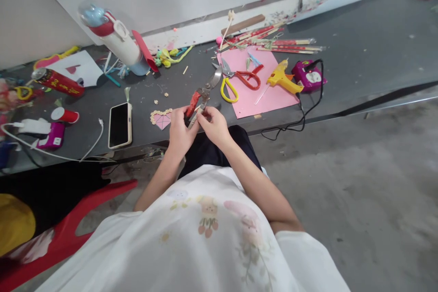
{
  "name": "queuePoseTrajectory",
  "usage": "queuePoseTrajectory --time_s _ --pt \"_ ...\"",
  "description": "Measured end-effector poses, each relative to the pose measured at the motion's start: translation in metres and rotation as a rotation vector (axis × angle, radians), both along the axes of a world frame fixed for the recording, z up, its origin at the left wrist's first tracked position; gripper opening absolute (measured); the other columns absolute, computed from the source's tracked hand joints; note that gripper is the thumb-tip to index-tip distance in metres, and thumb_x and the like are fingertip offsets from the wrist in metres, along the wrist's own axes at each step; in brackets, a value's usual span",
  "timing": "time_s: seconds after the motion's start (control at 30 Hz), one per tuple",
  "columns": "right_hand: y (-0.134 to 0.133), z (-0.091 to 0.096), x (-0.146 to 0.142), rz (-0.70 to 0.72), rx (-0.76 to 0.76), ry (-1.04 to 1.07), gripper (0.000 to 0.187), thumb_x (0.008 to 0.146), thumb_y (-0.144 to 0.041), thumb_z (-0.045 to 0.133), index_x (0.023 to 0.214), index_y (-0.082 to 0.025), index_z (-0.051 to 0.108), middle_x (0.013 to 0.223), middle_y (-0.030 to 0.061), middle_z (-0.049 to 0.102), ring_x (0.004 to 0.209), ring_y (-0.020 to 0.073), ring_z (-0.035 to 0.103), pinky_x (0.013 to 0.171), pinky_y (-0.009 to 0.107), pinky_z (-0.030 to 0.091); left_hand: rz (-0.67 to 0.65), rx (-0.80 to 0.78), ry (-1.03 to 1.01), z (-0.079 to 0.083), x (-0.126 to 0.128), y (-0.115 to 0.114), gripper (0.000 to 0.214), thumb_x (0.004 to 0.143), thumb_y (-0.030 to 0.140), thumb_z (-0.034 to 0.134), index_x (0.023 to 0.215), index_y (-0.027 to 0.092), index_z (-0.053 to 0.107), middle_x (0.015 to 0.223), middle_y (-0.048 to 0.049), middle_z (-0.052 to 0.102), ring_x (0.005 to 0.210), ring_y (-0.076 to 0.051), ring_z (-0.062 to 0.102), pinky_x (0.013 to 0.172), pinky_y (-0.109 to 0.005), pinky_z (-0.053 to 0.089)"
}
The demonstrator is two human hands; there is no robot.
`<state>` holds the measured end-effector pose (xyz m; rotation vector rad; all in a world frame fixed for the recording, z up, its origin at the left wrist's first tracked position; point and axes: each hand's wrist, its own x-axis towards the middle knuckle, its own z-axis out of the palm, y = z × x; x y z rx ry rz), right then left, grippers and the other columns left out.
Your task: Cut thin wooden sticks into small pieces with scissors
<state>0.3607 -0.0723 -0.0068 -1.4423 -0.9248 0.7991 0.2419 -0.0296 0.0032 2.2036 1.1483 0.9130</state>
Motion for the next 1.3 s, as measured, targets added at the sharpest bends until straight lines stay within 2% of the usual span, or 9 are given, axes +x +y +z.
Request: queuePoseTrajectory --time_s 0.17,0.3,0.4,0.5,0.63,0.8,1.13,1.3 --pt "0.001 -0.014 0.005 -0.019 -0.016 0.087 0.02 0.079 -0.034 0.056 0.083 -0.017 0.067 0.075 0.0017 0.067 0.07 0.0161 0.061 0.071 0.03 0.05 -0.094 -0.049 0.068 0.007 -0.003 0.004 0.036 0.08 0.029 0.063 0.113 0.018 0.053 0.109 -0.0102 0.058 0.105 -0.021 0.056 0.093 -0.036 0.046" --pt "-0.002 -0.016 0.01 0.015 -0.045 0.168 0.02 0.077 -0.033 0.058 0.085 -0.017 0.067 0.075 0.0014 0.066 0.069 0.0149 0.06 0.07 0.029 0.051 -0.171 -0.146 0.036 0.004 -0.008 0.01 0.032 0.083 0.03 0.06 0.112 0.018 0.055 0.112 -0.0103 0.059 0.108 -0.021 0.057 0.096 -0.037 0.047" --pt "-0.005 -0.011 0.013 0.056 -0.076 0.224 0.02 0.076 -0.032 0.059 0.086 -0.017 0.067 0.078 0.0019 0.067 0.069 0.0142 0.061 0.07 0.028 0.051 -0.212 -0.282 -0.082 -0.002 -0.011 0.014 0.031 0.085 0.034 0.056 0.111 0.017 0.056 0.114 -0.0112 0.06 0.107 -0.02 0.06 0.097 -0.037 0.048" --pt "-0.008 -0.005 0.015 0.074 -0.103 0.275 0.018 0.074 -0.031 0.061 0.083 -0.017 0.067 0.076 0.0017 0.067 0.068 0.0139 0.061 0.069 0.028 0.052 -0.229 -0.433 -0.169 -0.004 -0.011 0.018 0.029 0.086 0.035 0.056 0.106 0.016 0.06 0.109 -0.0112 0.065 0.099 -0.019 0.064 0.09 -0.034 0.052" --pt "-0.01 0.001 0.017 0.086 -0.142 0.365 0.016 0.07 -0.031 0.064 0.078 -0.017 0.066 0.074 0.0014 0.068 0.067 0.0146 0.062 0.07 0.03 0.053 -0.244 -0.643 -0.224 -0.001 -0.009 0.02 0.026 0.082 0.035 0.061 0.1 0.016 0.064 0.097 -0.008 0.07 0.083 -0.018 0.067 0.079 -0.032 0.054" --pt "-0.011 0.006 0.02 0.114 -0.166 0.415 0.012 0.068 -0.028 0.064 0.073 -0.017 0.065 0.072 0.0008 0.067 0.065 0.0139 0.062 0.07 0.03 0.054 -0.277 -0.866 -0.293 0.0 -0.007 0.021 0.03 0.076 0.036 0.068 0.097 0.015 0.066 0.095 -0.0076 0.071 0.079 -0.018 0.067 0.073 -0.031 0.054" --pt "-0.012 0.009 0.031 0.157 -0.201 0.487 0.014 0.068 -0.024 0.063 0.079 -0.015 0.067 0.07 0.0004 0.067 0.063 0.0124 0.062 0.067 0.027 0.054 -0.233 -0.915 -0.363 0.001 -0.002 0.018 0.037 0.069 0.04 0.074 0.097 0.016 0.065 0.088 -0.0061 0.07 0.074 -0.016 0.064 0.059 -0.026 0.051" --pt "-0.012 0.008 0.041 0.103 -0.246 0.52 0.012 0.071 -0.023 0.063 0.078 -0.015 0.067 0.063 -0.001 0.061 0.056 0.0098 0.058 0.055 0.022 0.051 -0.197 -0.883 -0.405 -0.001 -0.002 0.018 0.035 0.07 0.039 0.073 0.095 0.016 0.064 0.089 -0.0051 0.07 0.078 -0.015 0.064 0.068 -0.028 0.053"
